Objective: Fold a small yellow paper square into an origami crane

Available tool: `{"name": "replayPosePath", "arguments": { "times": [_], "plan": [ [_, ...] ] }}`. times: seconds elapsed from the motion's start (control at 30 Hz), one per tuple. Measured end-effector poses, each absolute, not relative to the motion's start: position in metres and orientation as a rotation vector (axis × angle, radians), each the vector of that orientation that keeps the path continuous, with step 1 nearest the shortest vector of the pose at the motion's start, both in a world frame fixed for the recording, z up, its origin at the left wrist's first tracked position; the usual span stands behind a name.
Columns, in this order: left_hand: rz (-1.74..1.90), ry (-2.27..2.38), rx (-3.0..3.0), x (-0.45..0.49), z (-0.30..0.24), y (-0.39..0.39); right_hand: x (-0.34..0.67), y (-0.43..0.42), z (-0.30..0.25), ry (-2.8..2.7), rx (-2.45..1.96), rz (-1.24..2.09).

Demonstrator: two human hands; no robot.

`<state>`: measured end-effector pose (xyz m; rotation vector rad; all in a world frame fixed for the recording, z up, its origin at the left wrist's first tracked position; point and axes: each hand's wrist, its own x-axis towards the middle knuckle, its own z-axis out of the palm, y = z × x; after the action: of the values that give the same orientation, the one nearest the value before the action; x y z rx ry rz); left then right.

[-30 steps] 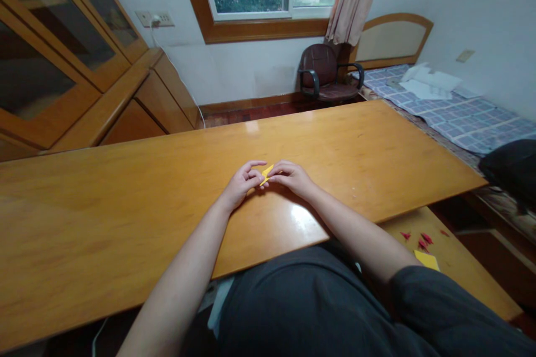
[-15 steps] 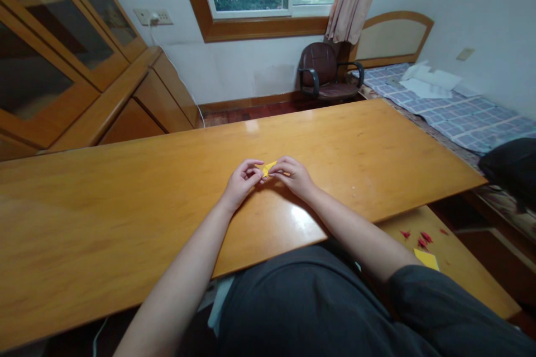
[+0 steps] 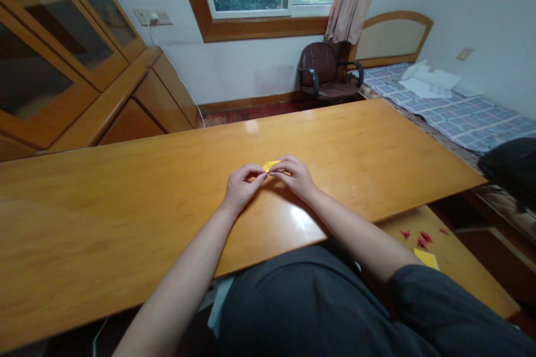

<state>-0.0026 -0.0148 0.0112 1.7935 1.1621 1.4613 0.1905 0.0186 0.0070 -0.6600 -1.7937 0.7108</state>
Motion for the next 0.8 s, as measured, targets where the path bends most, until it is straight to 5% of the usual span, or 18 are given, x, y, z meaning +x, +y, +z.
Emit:
{"name": "replayPosePath", "arguments": {
  "times": [0.8],
  "plan": [
    [1.466, 1.193, 1.797, 0.0013, 0.0156, -0.0165, 0.185, 0.0159, 0.0115, -1.729, -0.732, 0.798]
  ]
}}
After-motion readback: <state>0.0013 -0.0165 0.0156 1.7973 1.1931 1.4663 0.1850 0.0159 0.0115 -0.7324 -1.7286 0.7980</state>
